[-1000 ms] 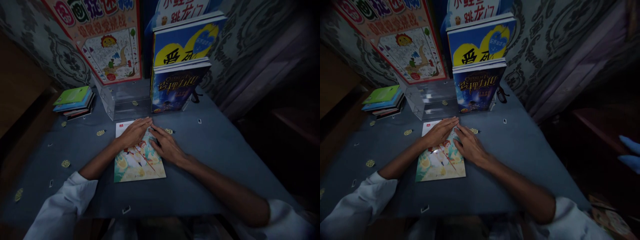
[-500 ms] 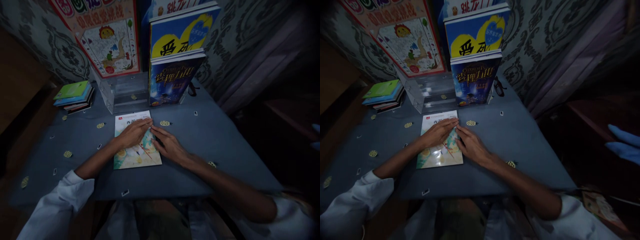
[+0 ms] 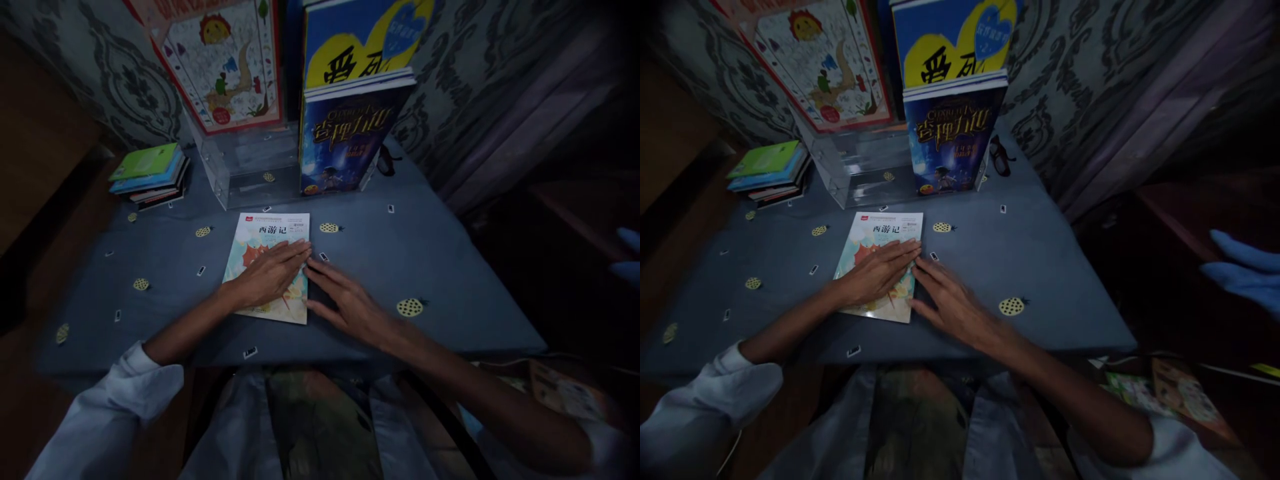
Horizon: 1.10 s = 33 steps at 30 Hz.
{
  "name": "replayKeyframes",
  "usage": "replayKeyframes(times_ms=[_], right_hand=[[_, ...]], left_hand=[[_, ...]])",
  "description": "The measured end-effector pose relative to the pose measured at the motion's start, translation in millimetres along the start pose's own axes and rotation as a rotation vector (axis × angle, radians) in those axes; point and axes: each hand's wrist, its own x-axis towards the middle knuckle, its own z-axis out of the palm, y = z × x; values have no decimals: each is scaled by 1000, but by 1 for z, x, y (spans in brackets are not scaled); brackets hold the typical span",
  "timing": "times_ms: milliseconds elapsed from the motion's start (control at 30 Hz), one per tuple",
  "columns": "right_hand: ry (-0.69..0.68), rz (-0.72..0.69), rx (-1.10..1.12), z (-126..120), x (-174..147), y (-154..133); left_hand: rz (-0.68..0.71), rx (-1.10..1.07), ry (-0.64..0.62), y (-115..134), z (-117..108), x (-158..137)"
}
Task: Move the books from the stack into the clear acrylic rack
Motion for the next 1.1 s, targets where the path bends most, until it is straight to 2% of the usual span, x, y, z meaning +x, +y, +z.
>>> replayKeyframes(times_ms=[267,467,700,867,1100], right_hand=[[-24,-13,-75,14,-12,-17],[-10,-76,-57,7,7,2],[22,-78,16,10,20,31],[60,-77,55,14,17,35],[102,30,82,15,18,33]], left_hand=[[4,14,0,2,-1,-1],[-64,24,31,-14,1,14],[-133,35,90,-30,5,31],[-117,25,90,-32,3,31],[-38,18,51,-19,-2,19]])
